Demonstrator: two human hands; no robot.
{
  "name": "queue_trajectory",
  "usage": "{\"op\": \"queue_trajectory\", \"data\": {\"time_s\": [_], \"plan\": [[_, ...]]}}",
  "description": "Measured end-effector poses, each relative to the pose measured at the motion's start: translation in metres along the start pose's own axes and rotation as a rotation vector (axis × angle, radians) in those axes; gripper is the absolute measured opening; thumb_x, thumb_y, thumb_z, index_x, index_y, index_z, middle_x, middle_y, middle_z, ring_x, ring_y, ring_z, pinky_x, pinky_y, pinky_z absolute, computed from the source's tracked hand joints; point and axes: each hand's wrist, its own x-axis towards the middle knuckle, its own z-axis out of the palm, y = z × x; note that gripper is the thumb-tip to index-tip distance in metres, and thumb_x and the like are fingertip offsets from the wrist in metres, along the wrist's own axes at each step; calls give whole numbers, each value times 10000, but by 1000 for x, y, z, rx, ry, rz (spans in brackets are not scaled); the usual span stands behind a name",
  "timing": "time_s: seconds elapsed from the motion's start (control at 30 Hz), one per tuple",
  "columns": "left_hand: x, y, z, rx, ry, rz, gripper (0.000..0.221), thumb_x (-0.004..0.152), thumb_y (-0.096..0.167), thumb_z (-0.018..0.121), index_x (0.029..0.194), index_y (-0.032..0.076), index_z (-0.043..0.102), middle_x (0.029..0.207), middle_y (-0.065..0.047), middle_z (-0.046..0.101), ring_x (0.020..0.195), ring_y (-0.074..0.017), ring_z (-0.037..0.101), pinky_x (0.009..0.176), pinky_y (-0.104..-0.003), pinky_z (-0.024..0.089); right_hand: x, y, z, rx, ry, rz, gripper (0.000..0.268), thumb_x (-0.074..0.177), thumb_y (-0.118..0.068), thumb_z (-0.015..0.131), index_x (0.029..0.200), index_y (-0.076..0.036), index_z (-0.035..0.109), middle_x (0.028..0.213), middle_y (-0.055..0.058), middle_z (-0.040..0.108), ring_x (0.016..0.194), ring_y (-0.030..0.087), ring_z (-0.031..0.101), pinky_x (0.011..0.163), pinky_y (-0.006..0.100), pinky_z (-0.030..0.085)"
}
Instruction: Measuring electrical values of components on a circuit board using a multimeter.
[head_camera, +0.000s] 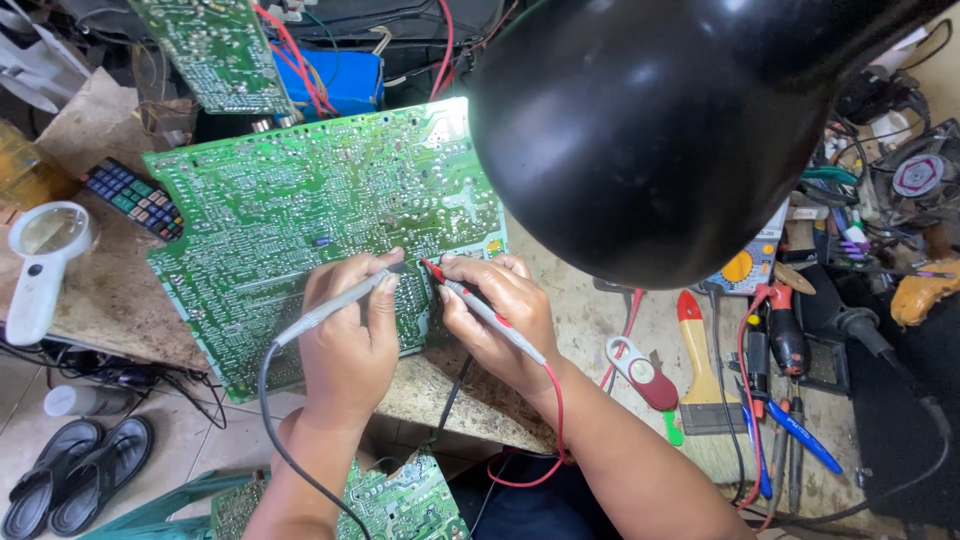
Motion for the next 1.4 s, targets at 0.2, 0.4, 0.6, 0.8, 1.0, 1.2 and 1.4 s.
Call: {"op": "queue_trajectory", "data": {"time_s": [0.2,0.4,0.6,0.8,1.0,1.2,1.4], "plan": [[-3,-7,2,-16,22,5,58,1037,142,601,1077,100,598,1049,-52,775,991,-264,656,860,-378,529,0,0,2,-9,-11,-2,122,926,-85,740,1036,-33,753,1019,144,799,976,336,779,927,430,532],[-2,-5,1,-36,38,7,65,1036,147,600,1076,96,608,1021,-62,761,977,-282,661,847,-393,539,1,-3,0,-16,-29,2,124,930,-73,739,1045,-27,752,1039,149,797,1003,342,774,949,434,528],[-2,-5,2,-52,40,1,77,1032,145,605,1075,84,626,1017,-72,754,971,-302,662,843,-408,541,0,-3,1,-13,-36,13,139,928,-66,743,1056,-16,756,1052,164,794,1012,350,772,964,445,525],[0,-1,-1,-51,38,1,76,1035,143,601,1072,81,624,1020,-73,754,979,-298,664,850,-403,538,0,-2,0,-17,-39,15,137,929,-83,746,1054,-27,755,1045,152,796,1012,346,772,965,439,520],[1,-1,-3,-45,21,12,76,1046,150,582,1077,86,610,1036,-67,752,979,-281,659,855,-394,535,0,-2,1,-17,-28,15,129,929,-90,749,1045,-34,756,1037,145,799,1008,337,775,962,437,519],[0,-1,-2,-44,19,1,74,1048,154,576,1077,93,606,1033,-63,753,981,-274,658,862,-393,529,0,-1,1,-13,-33,17,134,931,-97,743,1049,-35,758,1035,143,799,1010,334,775,956,440,520],[0,-1,-1,-42,23,-4,70,1045,150,582,1079,94,607,1023,-64,750,981,-279,660,862,-397,530,0,-2,1,-8,-35,26,136,929,-95,743,1049,-33,759,1036,149,799,1009,338,774,958,449,521]]}}
